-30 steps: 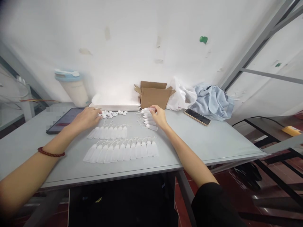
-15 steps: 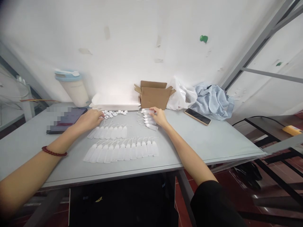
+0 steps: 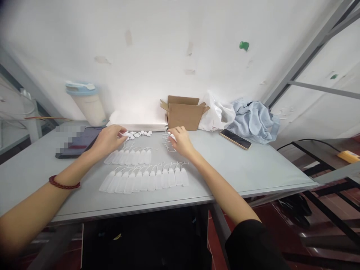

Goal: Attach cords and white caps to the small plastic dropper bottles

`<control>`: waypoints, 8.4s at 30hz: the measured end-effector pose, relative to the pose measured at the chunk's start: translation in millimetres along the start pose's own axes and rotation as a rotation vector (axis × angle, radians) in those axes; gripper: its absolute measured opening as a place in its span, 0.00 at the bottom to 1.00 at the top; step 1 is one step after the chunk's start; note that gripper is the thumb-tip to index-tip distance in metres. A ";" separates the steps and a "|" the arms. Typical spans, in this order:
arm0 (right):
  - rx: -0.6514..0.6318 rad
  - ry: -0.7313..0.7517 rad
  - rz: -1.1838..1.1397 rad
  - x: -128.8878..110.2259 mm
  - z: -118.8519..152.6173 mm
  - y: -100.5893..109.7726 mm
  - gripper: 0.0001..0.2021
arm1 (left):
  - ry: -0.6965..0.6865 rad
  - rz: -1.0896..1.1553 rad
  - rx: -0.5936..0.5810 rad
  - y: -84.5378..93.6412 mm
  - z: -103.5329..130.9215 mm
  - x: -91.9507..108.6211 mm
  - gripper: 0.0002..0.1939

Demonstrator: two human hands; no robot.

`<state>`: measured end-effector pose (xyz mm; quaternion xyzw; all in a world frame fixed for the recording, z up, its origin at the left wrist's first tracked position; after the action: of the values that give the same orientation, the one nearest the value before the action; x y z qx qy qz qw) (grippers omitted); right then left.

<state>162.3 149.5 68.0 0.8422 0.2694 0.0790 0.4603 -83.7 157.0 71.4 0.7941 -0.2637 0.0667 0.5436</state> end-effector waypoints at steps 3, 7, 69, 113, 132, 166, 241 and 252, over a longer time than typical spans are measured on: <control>-0.108 0.158 -0.171 -39.7 7.5 -0.5 0.10 | -0.035 0.118 0.017 2.2 2.4 16.3 0.09; -0.268 0.301 -0.227 -79.5 19.3 -5.2 0.12 | -0.119 0.217 0.019 1.1 8.2 37.0 0.07; -0.402 -0.124 -1.015 -71.5 20.9 -8.1 0.13 | 0.262 1.225 -0.327 -35.0 27.7 62.6 0.17; -0.568 -0.182 -1.099 -71.6 29.1 -20.7 0.14 | 0.365 1.241 -0.554 -48.5 41.1 70.2 0.15; -0.570 -0.214 -1.116 -72.8 28.0 -21.3 0.15 | 0.297 1.080 -0.501 -45.4 38.7 72.8 0.24; -0.575 -0.251 -1.149 -69.0 28.9 -23.4 0.16 | -0.001 0.923 -0.441 -28.6 36.3 90.0 0.13; -0.371 -0.383 -0.968 -48.6 22.6 -19.5 0.20 | -0.184 0.617 -0.298 -26.6 42.9 108.1 0.20; -0.621 -0.585 -1.178 -53.1 36.3 -32.7 0.26 | -0.567 0.070 -0.197 -34.8 57.1 118.9 0.20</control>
<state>118.9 109.1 26.9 0.3747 0.5091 -0.3376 0.6975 24.4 74.0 66.4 0.7150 -0.4374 -0.1648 0.5199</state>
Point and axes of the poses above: each hand's wrist, its own z-axis away from the middle knuckle, its own y-axis out of the back of the hand, x = y × z, the point moved 9 cm from there along -z, towards the middle knuckle, and after that the axes turned 15 degrees about z, right-handed, at the moved point
